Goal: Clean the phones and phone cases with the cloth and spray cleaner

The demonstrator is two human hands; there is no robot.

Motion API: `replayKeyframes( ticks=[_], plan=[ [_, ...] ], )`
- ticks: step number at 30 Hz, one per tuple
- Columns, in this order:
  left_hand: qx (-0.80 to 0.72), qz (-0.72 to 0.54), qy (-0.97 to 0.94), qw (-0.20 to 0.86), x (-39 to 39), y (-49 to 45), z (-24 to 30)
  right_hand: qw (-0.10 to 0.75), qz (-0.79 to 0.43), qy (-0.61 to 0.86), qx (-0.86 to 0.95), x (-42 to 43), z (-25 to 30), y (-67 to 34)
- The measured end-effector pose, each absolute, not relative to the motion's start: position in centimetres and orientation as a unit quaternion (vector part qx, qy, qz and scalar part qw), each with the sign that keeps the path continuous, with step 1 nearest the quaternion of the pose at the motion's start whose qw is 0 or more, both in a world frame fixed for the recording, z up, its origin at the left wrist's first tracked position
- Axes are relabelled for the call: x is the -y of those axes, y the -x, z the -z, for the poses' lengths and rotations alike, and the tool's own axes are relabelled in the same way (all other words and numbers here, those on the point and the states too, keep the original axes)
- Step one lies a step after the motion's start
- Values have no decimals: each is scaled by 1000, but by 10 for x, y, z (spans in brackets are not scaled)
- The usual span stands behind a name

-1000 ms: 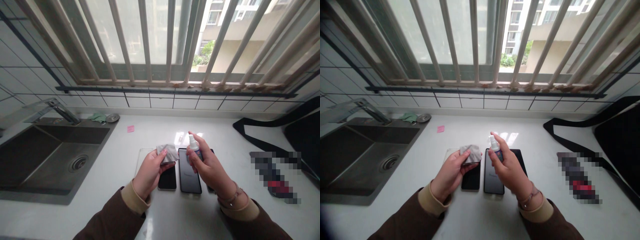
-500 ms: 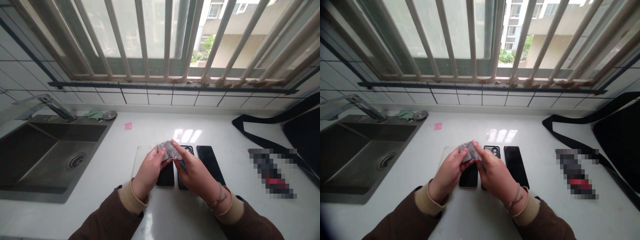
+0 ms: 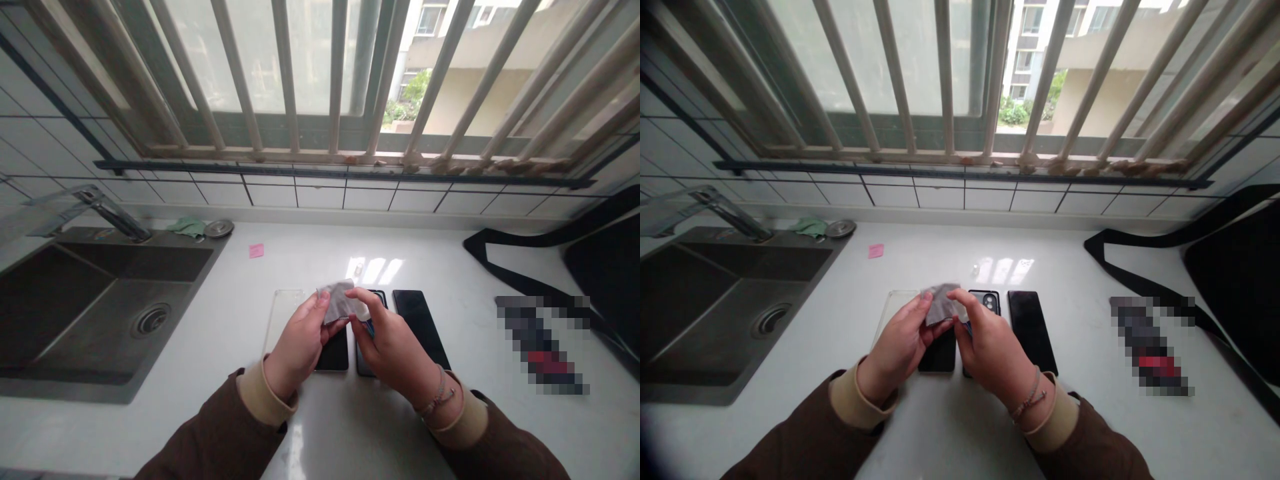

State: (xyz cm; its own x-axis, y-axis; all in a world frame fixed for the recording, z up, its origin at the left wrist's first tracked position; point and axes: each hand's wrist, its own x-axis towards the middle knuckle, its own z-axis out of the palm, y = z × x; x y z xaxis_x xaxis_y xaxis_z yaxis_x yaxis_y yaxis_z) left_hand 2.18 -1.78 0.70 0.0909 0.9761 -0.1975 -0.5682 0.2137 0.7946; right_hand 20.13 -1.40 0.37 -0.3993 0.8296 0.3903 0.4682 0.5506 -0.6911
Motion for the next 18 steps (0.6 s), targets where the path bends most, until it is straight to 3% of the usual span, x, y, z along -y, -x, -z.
replayKeyframes(
  ticks=[18],
  plan=[
    [-377, -557, -266, 690, 19, -21, -10, 387, -228, 414, 792, 10, 0, -204]
  ],
)
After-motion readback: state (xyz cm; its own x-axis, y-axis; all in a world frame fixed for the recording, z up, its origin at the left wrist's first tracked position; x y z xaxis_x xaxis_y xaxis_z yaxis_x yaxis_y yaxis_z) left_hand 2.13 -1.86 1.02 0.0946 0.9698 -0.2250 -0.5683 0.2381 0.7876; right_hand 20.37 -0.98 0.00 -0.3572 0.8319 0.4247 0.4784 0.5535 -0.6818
